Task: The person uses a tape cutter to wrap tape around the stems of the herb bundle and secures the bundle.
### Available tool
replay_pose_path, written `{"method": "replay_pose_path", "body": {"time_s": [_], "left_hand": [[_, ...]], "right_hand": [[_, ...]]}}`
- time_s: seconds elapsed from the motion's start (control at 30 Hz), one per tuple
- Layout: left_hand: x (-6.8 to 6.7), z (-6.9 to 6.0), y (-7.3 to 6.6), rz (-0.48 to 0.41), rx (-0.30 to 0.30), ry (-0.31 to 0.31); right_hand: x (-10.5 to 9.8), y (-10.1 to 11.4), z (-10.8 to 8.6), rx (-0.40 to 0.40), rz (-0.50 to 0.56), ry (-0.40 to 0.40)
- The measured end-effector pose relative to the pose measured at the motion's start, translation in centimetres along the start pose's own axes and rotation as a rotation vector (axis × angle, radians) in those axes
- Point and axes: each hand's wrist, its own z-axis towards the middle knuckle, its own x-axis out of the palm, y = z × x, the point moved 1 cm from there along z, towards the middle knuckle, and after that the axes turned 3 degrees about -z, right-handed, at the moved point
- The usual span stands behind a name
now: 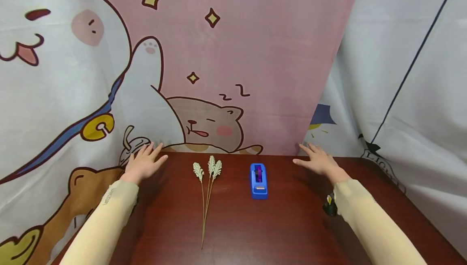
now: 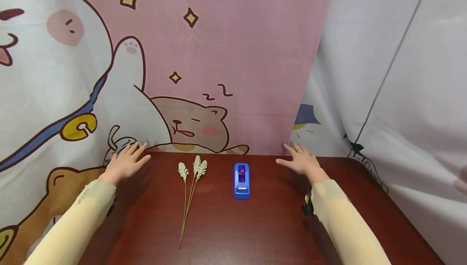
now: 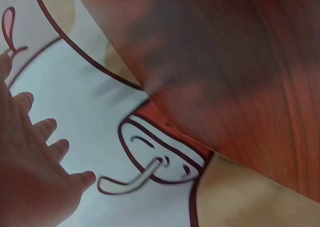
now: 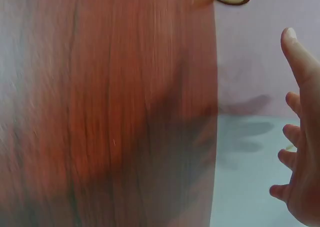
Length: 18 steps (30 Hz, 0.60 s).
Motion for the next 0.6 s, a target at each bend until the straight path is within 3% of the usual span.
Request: {"method": "replay_pose_path", "body": {"time_s": [0.2, 0.4, 0.6], "left_hand": [[1.4, -0.4, -2.7, -0.003, 0.103, -0.021], [3.1, -0.4, -7.1, -0.013, 0.233, -0.031], [4.6, -0.1, -11.4, -0.11, 0.31, -0.01]], "right_hand": [[1.0, 2.8, -0.9, -0.092, 0.085, -0.06], [2.1, 6.1, -2.2, -0.161, 0.224, -0.096], [4.0, 8.8, -2.9, -0.186, 0.427, -0.194]]}}
